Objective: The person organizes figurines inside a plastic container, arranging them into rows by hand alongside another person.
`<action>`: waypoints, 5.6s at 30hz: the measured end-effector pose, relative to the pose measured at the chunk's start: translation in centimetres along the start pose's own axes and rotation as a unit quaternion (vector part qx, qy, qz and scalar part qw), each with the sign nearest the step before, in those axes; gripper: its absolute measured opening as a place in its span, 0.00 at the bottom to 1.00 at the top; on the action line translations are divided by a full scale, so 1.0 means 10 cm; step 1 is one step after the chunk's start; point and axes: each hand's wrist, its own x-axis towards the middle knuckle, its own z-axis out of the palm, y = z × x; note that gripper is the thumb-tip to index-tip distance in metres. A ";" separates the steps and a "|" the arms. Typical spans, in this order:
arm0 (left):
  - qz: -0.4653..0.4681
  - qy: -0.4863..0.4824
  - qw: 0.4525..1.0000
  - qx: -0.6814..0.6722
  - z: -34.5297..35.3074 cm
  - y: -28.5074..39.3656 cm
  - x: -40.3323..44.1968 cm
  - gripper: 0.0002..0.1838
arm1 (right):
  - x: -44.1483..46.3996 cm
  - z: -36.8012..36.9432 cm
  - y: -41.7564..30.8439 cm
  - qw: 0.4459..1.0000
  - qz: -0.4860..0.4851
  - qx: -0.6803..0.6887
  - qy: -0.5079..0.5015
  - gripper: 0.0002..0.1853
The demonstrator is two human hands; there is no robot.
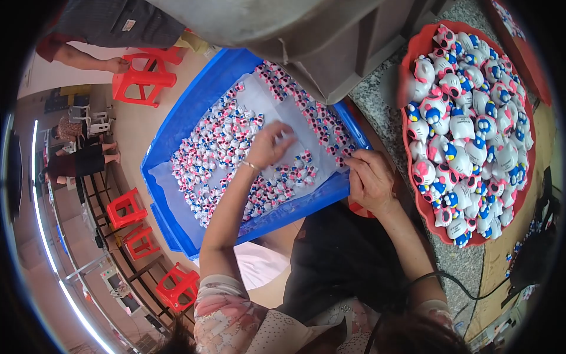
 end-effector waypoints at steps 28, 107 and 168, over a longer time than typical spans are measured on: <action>-0.047 0.269 0.962 0.005 0.20 -0.15 0.51 0.22 | -0.01 -0.03 0.00 1.000 0.002 0.016 -0.010 0.10; -0.105 0.051 0.983 -0.144 -0.39 0.95 -1.64 0.06 | 0.27 0.15 -0.22 0.992 0.021 -0.099 -0.079 0.12; 0.073 0.139 0.920 -0.360 -0.16 1.12 -0.73 0.20 | 0.40 0.20 -0.60 0.578 0.514 0.630 -0.066 0.18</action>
